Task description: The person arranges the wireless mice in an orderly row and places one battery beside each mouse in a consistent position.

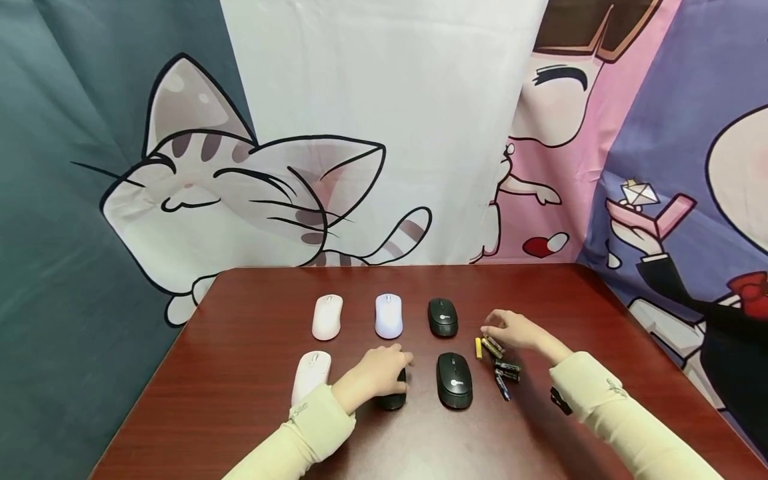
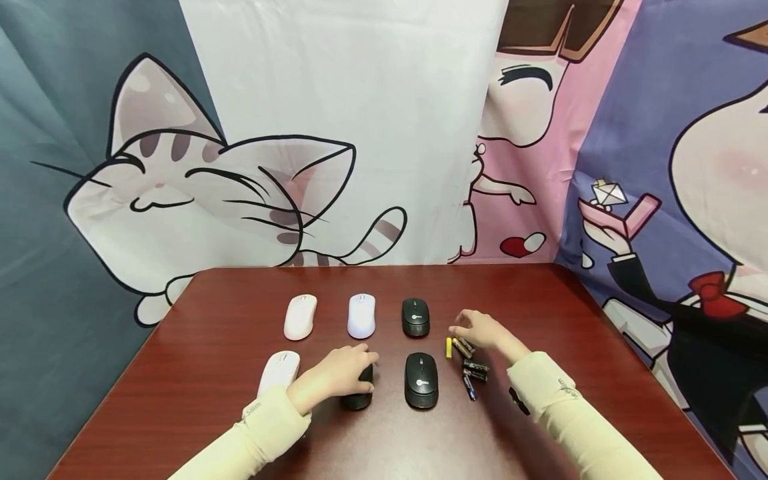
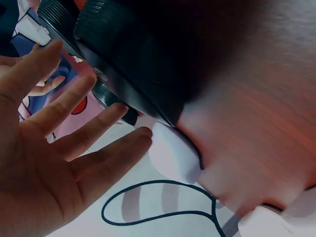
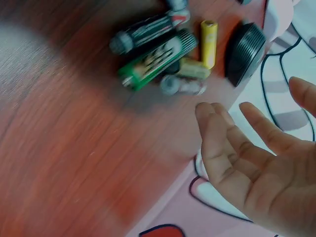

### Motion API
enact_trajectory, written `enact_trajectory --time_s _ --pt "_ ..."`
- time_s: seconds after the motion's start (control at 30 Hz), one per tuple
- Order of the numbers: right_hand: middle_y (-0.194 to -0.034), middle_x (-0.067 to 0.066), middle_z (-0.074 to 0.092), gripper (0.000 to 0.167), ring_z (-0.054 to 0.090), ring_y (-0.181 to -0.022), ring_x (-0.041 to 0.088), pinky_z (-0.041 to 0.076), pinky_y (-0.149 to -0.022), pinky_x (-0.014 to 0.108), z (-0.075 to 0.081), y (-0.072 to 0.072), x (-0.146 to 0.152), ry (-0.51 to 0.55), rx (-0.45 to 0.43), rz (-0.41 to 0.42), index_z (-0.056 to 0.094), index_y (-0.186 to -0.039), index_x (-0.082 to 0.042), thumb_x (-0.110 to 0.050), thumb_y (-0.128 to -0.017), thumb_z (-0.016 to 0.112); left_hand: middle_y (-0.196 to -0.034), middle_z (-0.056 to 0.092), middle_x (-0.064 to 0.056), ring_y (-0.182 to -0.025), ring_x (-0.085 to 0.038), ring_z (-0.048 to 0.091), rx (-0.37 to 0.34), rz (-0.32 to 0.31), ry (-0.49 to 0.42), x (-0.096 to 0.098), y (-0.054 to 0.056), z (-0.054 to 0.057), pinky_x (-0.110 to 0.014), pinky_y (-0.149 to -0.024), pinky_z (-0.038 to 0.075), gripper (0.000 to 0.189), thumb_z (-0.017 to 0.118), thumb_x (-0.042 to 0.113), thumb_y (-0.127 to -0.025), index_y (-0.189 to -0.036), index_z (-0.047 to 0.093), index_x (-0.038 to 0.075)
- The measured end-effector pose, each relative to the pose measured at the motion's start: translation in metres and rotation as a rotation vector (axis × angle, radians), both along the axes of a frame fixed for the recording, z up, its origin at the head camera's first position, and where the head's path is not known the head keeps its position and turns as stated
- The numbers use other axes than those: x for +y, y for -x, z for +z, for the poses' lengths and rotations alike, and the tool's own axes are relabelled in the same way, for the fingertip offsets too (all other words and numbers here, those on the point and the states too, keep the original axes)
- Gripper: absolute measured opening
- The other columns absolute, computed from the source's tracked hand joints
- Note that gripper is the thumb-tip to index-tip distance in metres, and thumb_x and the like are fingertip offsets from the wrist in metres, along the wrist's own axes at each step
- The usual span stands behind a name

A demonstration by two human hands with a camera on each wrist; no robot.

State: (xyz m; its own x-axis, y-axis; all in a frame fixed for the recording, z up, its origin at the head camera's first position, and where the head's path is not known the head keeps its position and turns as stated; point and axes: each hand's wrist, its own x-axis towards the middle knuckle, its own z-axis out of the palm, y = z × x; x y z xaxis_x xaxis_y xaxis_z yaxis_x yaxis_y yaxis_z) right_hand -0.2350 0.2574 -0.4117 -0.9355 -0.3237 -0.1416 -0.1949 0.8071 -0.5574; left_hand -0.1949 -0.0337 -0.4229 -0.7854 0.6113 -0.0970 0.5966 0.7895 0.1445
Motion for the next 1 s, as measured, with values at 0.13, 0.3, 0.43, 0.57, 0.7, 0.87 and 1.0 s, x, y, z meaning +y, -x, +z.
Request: enact_trajectory --time_s 0.13,0.3,0.43,0.57,0.7,0.87,1.0 --pt "-0.087 0.016 0.061 0.029 0.060 -0.064 0.024 0.049 -0.055 0.031 -0.005 0.003 0.010 0.037 0.019 -0.040 0.056 -0.106 0.007 -0.019 -0.092 0.056 -0.101 0.066 -0.002 -0.088 -0.019 0.065 0.061 -0.022 -0.066 0.008 0.009 0.002 -0.032 -0.068 0.052 0.031 0.072 0.029 -0.081 -0.108 0.067 0.016" --pt "-0.088 0.019 0.061 0.030 0.062 -0.062 0.026 0.052 -0.053 0.038 -0.008 0.003 0.025 0.064 0.004 -0.110 0.055 -0.109 0.008 -0.017 -0.092 0.056 -0.087 0.066 -0.003 -0.076 -0.013 0.060 0.103 -0.027 -0.256 0.026 0.026 0.004 -0.024 -0.062 0.047 0.022 0.069 0.023 -0.084 -0.101 0.066 0.010" --pt "-0.087 0.022 0.062 0.028 0.062 -0.061 0.026 0.051 -0.051 0.037 -0.011 0.006 0.037 0.075 0.017 -0.128 0.055 -0.108 0.009 -0.013 -0.092 0.055 -0.074 0.063 0.001 -0.064 -0.006 0.054 0.097 0.036 -0.391 0.043 0.039 0.005 -0.019 -0.056 0.042 0.013 0.068 0.020 -0.085 -0.094 0.066 0.011" --pt "-0.083 0.021 0.062 0.026 0.061 -0.059 0.024 0.051 -0.050 0.035 -0.016 0.011 0.047 0.086 0.039 -0.106 0.055 -0.108 0.010 -0.010 -0.091 0.055 -0.069 0.062 0.003 -0.058 -0.003 0.053 0.053 0.070 -0.452 0.059 0.046 0.002 -0.016 -0.053 0.040 0.008 0.067 0.018 -0.086 -0.091 0.066 0.012" --pt "-0.094 0.023 0.063 0.024 0.062 -0.067 0.023 0.051 -0.055 0.032 -0.020 0.018 0.056 0.099 0.104 -0.011 0.056 -0.108 0.010 -0.007 -0.091 0.056 -0.070 0.063 0.002 -0.056 -0.003 0.050 0.007 0.054 -0.450 0.074 0.048 -0.001 -0.016 -0.052 0.039 0.008 0.067 0.015 -0.086 -0.092 0.065 0.010" --pt "-0.099 0.023 0.065 0.020 0.061 -0.081 0.019 0.049 -0.067 0.027 -0.022 0.025 0.068 0.104 0.248 0.095 0.059 -0.106 0.007 -0.004 -0.089 0.058 -0.070 0.062 0.000 -0.055 -0.006 0.048 -0.036 0.035 -0.423 0.092 0.051 0.000 -0.017 -0.052 0.038 0.010 0.067 0.011 -0.084 -0.094 0.066 0.009" --pt "-0.095 0.021 0.066 0.018 0.059 -0.081 0.013 0.048 -0.069 0.025 -0.026 0.029 0.074 0.091 0.323 0.059 0.061 -0.104 0.006 -0.001 -0.087 0.059 -0.071 0.063 0.001 -0.061 -0.007 0.054 -0.055 0.019 -0.382 0.104 0.054 0.003 -0.019 -0.056 0.041 0.016 0.070 0.006 -0.080 -0.095 0.068 0.011"
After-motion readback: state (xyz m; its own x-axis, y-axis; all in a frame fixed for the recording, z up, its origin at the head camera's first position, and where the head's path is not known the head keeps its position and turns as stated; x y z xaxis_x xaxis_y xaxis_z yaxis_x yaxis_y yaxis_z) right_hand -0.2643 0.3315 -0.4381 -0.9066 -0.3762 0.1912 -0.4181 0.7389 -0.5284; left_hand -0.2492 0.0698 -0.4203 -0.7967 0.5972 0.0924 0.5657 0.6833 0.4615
